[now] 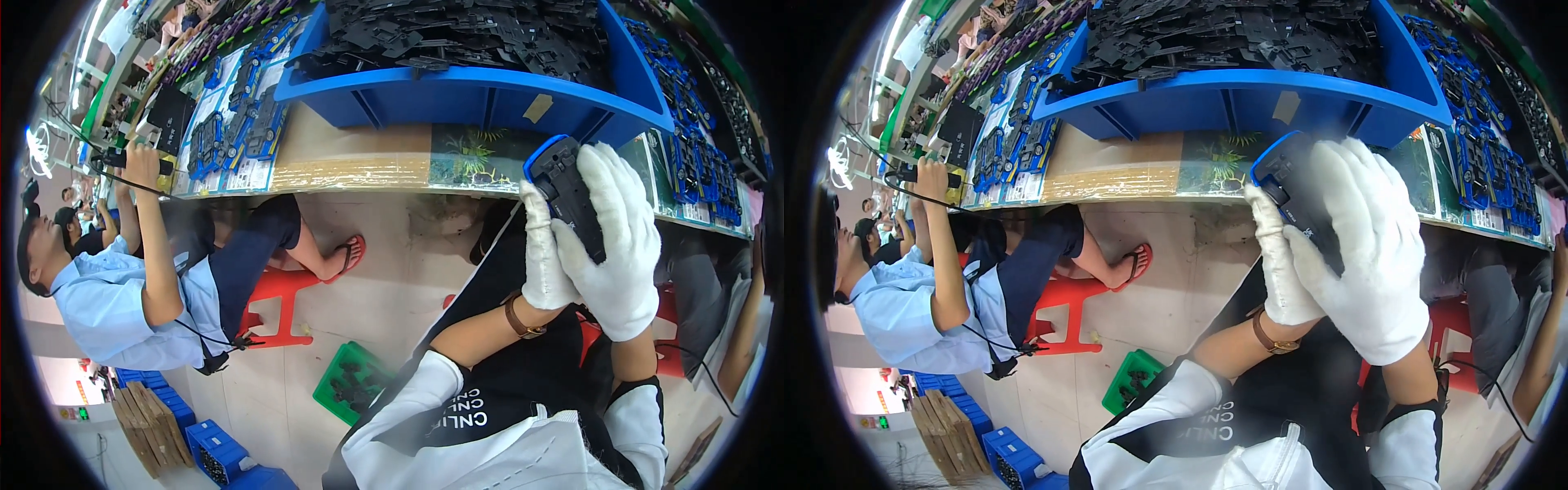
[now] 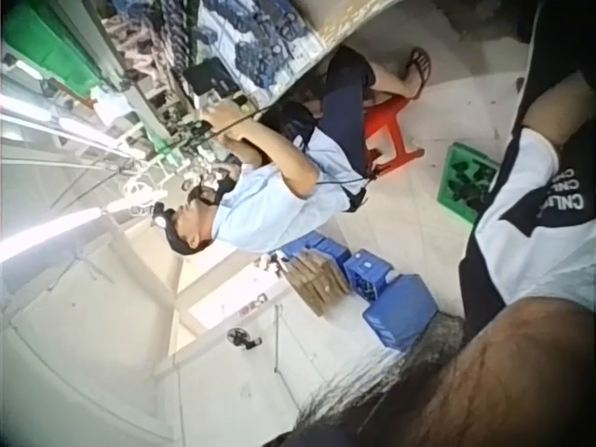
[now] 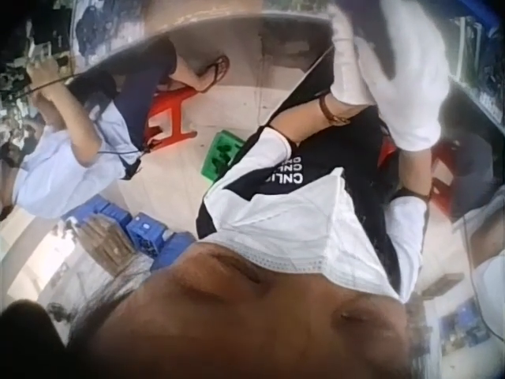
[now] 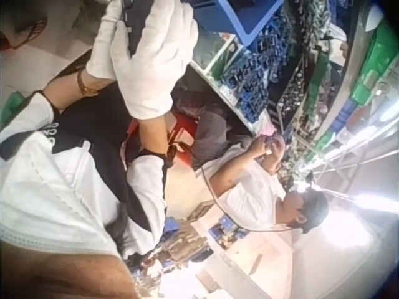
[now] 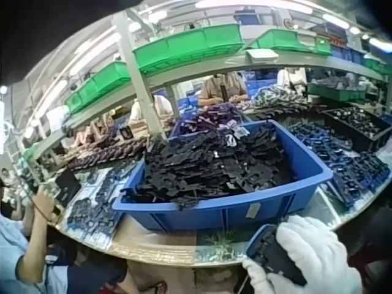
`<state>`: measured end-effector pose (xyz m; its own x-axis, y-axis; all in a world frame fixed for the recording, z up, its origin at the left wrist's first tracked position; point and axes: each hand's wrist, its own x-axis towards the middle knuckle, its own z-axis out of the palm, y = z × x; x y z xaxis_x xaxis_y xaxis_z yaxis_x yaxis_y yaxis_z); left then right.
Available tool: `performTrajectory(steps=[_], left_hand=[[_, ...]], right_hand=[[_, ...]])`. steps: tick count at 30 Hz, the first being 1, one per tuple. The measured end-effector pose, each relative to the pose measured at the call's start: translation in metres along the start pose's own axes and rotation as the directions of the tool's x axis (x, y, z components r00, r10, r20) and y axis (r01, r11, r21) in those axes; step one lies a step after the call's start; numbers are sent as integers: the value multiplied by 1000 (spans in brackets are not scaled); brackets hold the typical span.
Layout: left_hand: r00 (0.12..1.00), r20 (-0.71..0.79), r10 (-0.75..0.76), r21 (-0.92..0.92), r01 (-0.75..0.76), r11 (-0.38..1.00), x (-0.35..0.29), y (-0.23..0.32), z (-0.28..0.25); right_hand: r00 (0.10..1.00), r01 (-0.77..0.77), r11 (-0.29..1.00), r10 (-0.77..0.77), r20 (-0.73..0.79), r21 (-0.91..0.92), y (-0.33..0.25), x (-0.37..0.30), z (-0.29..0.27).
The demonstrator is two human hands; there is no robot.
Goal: The person assembles plastic toy cars by hand, attaching chassis components to the toy car bodies.
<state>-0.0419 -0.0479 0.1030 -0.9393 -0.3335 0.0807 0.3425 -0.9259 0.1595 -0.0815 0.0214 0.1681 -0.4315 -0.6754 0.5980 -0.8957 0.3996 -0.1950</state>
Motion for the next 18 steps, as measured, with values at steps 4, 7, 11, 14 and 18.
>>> performTrajectory(steps=[4, 7, 11, 14, 18], left_hand=[[996, 84, -12, -22, 14, 1000, 2, 5, 2], [996, 69, -57, -106, 64, 992, 0, 2, -1], [999, -12, 31, 106, -29, 994, 9, 1, 3], [985, -152, 81, 199, -50, 979, 7, 7, 8], [989, -59, 133, 254, -114, 961, 14, 13, -5]], right_hand=[[997, -24, 987, 35, 63, -160, -6, 4, -2], [1000, 25, 953, -22, 13, -302, -7, 5, -1], [998, 55, 953, -43, 49, -297, 5, 4, 4], [975, 2, 973, 50, -216, 232, 15, -7, 14], [864, -367, 717, 499, -68, 593, 14, -35, 7]])
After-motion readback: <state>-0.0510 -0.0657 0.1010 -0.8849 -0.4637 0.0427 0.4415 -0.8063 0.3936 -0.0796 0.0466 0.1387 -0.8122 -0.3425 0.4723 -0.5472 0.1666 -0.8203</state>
